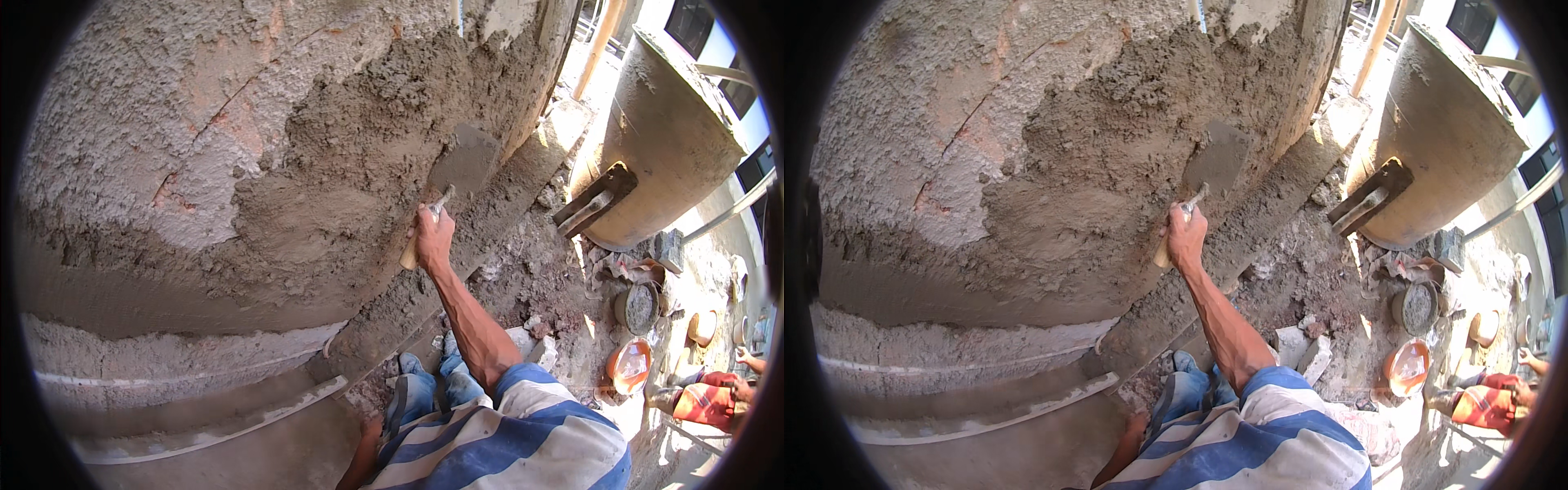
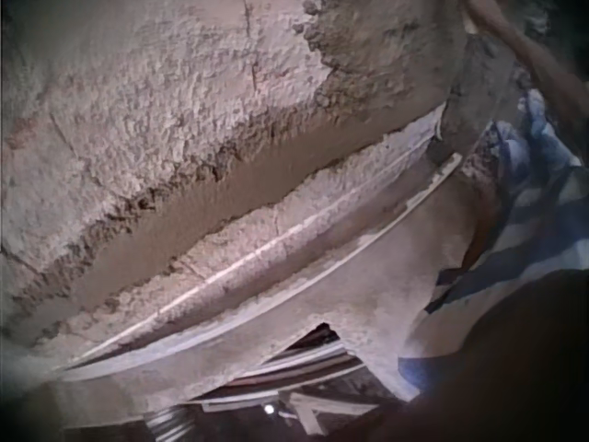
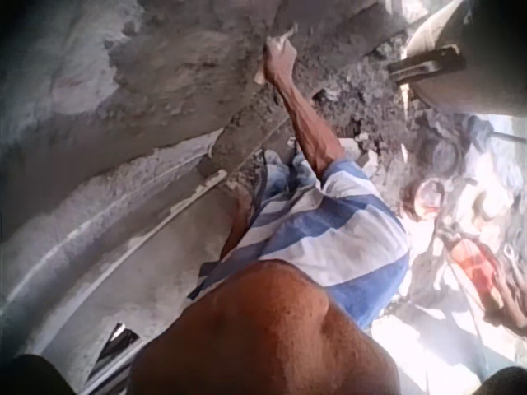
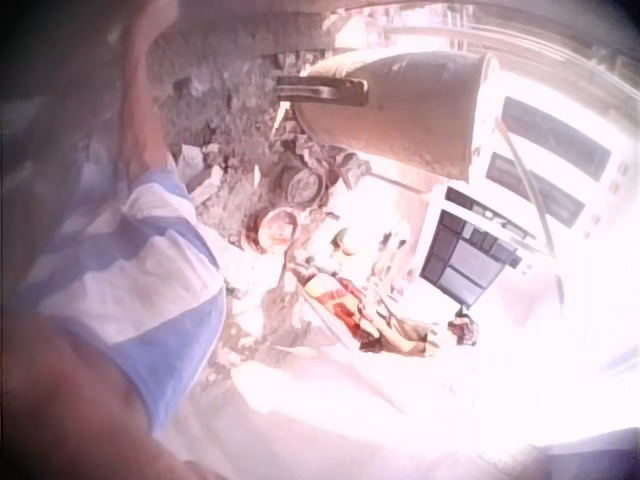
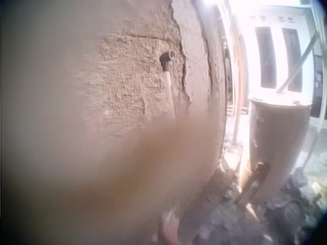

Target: The person applies wet plaster to a concrete wall using a trowel and a small bucket of mortar, smoothing the mixture across the surface around a pipe.

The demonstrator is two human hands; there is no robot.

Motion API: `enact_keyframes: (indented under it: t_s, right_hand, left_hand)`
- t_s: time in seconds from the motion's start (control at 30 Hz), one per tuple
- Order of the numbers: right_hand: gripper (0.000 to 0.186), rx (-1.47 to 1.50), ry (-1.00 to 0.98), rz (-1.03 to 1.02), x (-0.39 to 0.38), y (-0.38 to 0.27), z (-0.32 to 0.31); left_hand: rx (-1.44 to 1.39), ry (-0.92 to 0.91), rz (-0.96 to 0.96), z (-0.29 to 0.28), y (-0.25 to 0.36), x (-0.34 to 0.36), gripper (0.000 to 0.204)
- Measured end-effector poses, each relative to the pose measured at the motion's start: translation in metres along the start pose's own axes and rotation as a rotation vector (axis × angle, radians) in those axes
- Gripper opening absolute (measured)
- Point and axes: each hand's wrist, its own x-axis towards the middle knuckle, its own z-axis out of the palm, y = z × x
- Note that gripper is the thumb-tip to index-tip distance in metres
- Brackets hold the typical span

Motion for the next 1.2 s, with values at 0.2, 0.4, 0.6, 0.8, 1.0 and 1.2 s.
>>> enact_keyframes:
  t_s: [0.2,0.4,0.6,0.8,1.0,1.2]
  right_hand:
    - [0.018,0.042,0.001,-0.007,-0.038,-0.007,0.025]
    - [0.021,0.044,-0.063,-0.009,-0.08,-0.023,0.049]
    - [0.021,0.266,-0.318,0.298,-0.156,-0.056,0.058]
    - [0.025,0.688,-0.573,0.45,-0.212,-0.166,-0.007]
    - [0.029,-0.029,0.378,-0.701,-0.201,-0.296,-0.139]
    - [0.017,-0.266,1.551,-1.094,-0.143,-0.315,-0.29]
  left_hand:
    - [0.14,0.026,0.097,0.01,0.047,-0.065,0.04]
    - [-0.37,-0.012,-0.064,-0.018,0.052,-0.045,0.036]
    - [-0.257,0.063,0.056,-0.045,0.039,-0.019,0.022]
    - [0.184,0.01,0.122,-0.053,0.025,0.025,0.024]
    - [0.131,-0.145,0.231,-0.059,0.043,0.055,0.036]
    - [-0.061,-0.113,0.202,-0.072,0.093,-0.003,0.038]
